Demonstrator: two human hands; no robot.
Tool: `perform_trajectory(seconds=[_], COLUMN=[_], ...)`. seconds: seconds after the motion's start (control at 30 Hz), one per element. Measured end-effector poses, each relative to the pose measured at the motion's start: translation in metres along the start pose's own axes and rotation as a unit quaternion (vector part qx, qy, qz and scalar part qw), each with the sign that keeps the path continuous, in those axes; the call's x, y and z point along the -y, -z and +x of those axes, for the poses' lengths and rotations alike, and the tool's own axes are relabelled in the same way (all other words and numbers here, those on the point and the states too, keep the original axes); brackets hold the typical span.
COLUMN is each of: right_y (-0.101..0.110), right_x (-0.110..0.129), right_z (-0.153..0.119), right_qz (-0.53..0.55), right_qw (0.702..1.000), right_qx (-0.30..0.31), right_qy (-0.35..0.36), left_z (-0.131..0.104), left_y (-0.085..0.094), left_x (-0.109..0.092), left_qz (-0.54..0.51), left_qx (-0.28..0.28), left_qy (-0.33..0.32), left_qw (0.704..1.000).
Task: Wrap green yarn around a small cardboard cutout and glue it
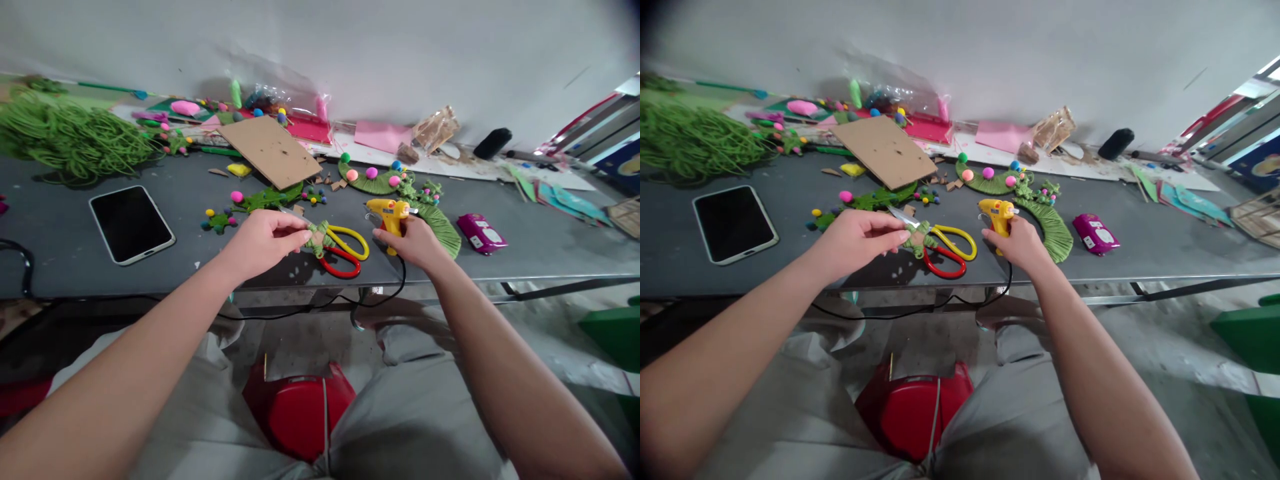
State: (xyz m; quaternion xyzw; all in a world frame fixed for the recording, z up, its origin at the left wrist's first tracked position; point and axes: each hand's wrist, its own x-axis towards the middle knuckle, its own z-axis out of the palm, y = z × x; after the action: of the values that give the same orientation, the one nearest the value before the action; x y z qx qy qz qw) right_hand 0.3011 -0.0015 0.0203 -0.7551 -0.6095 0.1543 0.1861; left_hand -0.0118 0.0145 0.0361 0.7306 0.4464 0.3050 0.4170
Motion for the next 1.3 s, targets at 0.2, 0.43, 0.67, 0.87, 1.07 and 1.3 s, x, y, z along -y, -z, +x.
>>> perform_trajectory(seconds=[0.2,0.43,0.67,0.87,1.07,1.3], right_y=[0.019,0.021,-0.019,-0.029,-0.031,-0.032], right_x=[0.002,0.023,0.072,0.081,0.081,0.082], right_z=[-0.020,-0.054,-0.065,-0.057,-0.056,-0.056], right_qz=[-0.055,0.042,0.222,0.230,0.209,0.202], right_qw=[0.998,0.996,0.956,0.953,0.955,0.959], right_qx=[0.018,-0.034,0.044,0.003,-0.009,-0.010], right_qy=[-0.016,0.067,0.188,0.197,0.208,0.197], left_z=[0.000,0.000,-0.003,-0.009,-0.010,-0.012], left_y=[0.001,-0.001,-0.016,-0.023,-0.024,-0.025], left_x=[-0.001,0.000,-0.005,-0.008,-0.009,-0.012], left_qz=[0.000,-0.005,0.005,0.004,0.036,0.044], left_qx=[-0.001,-0.017,-0.028,-0.030,-0.038,-0.036], left_qy=[0.004,-0.002,-0.036,-0.043,-0.051,-0.045], left_qw=[1.000,1.000,0.999,0.999,0.997,0.997])
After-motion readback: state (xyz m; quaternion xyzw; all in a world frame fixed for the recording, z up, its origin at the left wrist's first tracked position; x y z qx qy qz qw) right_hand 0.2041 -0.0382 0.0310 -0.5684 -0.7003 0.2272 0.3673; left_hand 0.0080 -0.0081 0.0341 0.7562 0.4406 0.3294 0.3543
